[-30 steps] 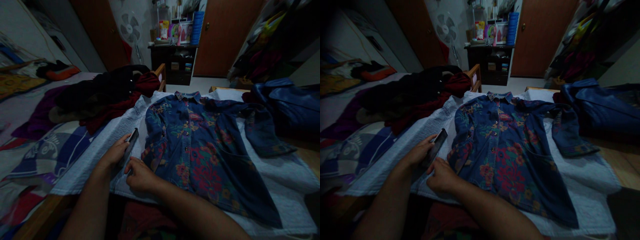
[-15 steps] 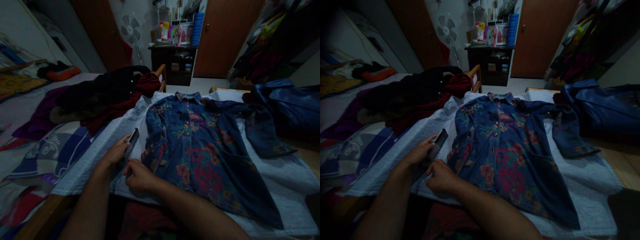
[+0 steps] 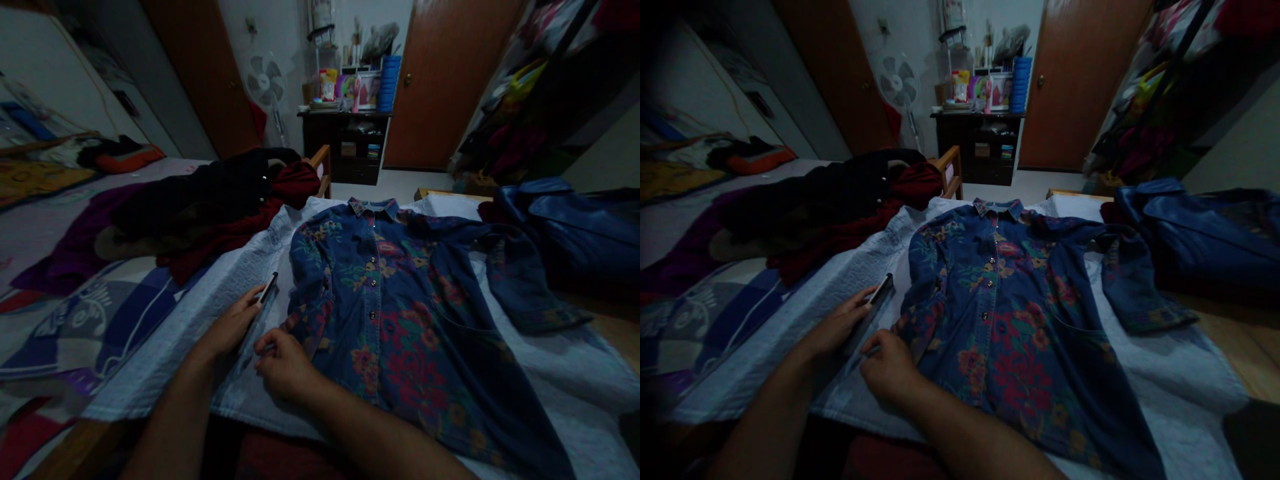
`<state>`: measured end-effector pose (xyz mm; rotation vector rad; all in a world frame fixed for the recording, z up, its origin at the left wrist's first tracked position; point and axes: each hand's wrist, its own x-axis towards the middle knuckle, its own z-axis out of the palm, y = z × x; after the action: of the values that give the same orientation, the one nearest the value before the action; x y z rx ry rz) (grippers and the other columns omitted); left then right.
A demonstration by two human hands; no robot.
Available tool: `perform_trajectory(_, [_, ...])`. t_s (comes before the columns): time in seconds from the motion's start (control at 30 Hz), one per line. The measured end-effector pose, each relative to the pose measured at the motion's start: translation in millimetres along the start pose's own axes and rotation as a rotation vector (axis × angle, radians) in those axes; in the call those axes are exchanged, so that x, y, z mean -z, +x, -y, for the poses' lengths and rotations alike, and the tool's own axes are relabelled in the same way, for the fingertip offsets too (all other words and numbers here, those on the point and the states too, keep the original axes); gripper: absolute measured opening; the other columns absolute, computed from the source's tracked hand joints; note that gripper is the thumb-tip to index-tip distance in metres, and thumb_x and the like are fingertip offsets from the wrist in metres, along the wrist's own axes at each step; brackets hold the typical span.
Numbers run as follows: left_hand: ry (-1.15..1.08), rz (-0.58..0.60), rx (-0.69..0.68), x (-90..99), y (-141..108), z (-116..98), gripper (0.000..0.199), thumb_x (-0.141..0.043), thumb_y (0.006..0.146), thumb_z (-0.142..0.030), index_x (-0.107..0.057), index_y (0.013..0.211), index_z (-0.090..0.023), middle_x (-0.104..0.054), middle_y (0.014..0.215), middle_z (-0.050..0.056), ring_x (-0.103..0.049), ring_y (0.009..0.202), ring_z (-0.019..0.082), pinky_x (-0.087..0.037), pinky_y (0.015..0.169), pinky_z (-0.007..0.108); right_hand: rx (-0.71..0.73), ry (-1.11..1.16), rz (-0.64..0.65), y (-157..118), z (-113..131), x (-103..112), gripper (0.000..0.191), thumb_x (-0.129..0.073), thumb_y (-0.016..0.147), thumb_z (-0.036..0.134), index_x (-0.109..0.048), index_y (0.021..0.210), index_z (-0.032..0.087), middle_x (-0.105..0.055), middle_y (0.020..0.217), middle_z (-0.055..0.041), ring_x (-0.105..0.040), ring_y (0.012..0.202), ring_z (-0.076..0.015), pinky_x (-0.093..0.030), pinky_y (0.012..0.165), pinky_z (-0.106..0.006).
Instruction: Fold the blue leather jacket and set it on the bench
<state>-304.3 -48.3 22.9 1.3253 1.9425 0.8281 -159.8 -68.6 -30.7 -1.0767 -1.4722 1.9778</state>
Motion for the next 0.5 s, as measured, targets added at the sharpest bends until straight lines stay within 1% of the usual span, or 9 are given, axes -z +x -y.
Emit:
perform_trajectory(0.07, [0.011, 0.059, -0.026, -3.8, 0.0, 6.2, 0.058, -0.044, 0.083, -0.041, -0.052, 0.137, -0.019, -0.061, 0.133, 0.007, -0.056, 0.122, 0.023, -0.043, 0.105, 0.038, -0.096, 0.162, -0.041, -0.9, 6.0, 4.6, 0.033, -0.05, 0.06, 0.005, -0.053, 0.088, 0.022, -0.058, 0.072, 0.004, -0.052, 0.056, -0.0105, -0.039, 0.052, -0.022])
perform_trajectory(0.1, [0.031, 0.073, -0.047, -6.3, 0.1, 9.5, 0.06, -0.042, 0.085, -0.042, -0.049, 0.139, -0.018, -0.057, 0.138, 0.007, -0.052, 0.127, 0.024, -0.039, 0.109, 0.039, -0.117, 0.236, -0.055, -2.1, 10.1, 8.0, 0.033, -0.049, 0.059, 0.005, -0.051, 0.087, 0.022, -0.06, 0.075, 0.0035, -0.053, 0.055, -0.01, -0.039, 0.051, -0.021])
perform_trajectory(0.17, [0.113, 0.067, -0.099, -12.0, 0.1, 15.4, 0.061, -0.039, 0.087, -0.045, -0.045, 0.141, -0.017, -0.052, 0.143, 0.008, -0.046, 0.133, 0.024, -0.033, 0.113, 0.04, -0.116, 0.34, -0.067, -6.9, 18.9, 16.6, 0.031, -0.049, 0.058, 0.005, -0.049, 0.085, 0.021, -0.062, 0.081, 0.0023, -0.055, 0.055, -0.0091, -0.04, 0.05, -0.021])
perform_trajectory(0.2, [0.155, 0.061, -0.119, -15.3, 0.0, 17.6, 0.062, -0.038, 0.088, -0.046, -0.044, 0.142, -0.016, -0.05, 0.145, 0.009, -0.045, 0.134, 0.025, -0.032, 0.113, 0.04, -0.104, 0.365, -0.063, -10.5, 23.2, 21.7, 0.03, -0.049, 0.057, 0.005, -0.049, 0.084, 0.021, -0.063, 0.082, 0.002, -0.055, 0.055, -0.0088, -0.04, 0.05, -0.021])
perform_trajectory(0.27, [0.244, 0.039, -0.141, -22.5, -0.8, 19.5, 0.061, -0.034, 0.09, -0.045, -0.043, 0.143, -0.014, -0.049, 0.145, 0.011, -0.045, 0.134, 0.025, -0.033, 0.112, 0.041, -0.08, 0.376, -0.029, -20.2, 31.4, 33.2, 0.029, -0.05, 0.058, 0.007, -0.05, 0.084, 0.02, -0.063, 0.08, 0.0021, -0.055, 0.055, -0.0085, -0.04, 0.049, -0.02])
perform_trajectory(0.37, [0.389, -0.007, -0.162, -34.2, -3.9, 17.7, 0.057, -0.032, 0.092, -0.039, -0.044, 0.141, -0.013, -0.052, 0.14, 0.013, -0.049, 0.129, 0.026, -0.037, 0.109, 0.042, -0.046, 0.338, 0.025, -37.8, 41.8, 53.4, 0.029, -0.053, 0.059, 0.009, -0.053, 0.085, 0.02, -0.064, 0.08, 0.0021, -0.055, 0.056, -0.0082, -0.04, 0.051, -0.02])
perform_trajectory(0.5, [0.578, -0.088, -0.24, -50.1, -10.3, 14.9, 0.051, -0.034, 0.092, -0.028, -0.045, 0.14, -0.012, -0.056, 0.131, 0.015, -0.052, 0.122, 0.027, -0.039, 0.105, 0.043, 0.003, 0.282, 0.002, -57.9, 51.9, 83.9, 0.029, -0.053, 0.058, 0.011, -0.054, 0.086, 0.02, -0.064, 0.078, 0.0018, -0.056, 0.06, -0.0089, -0.04, 0.054, -0.02])
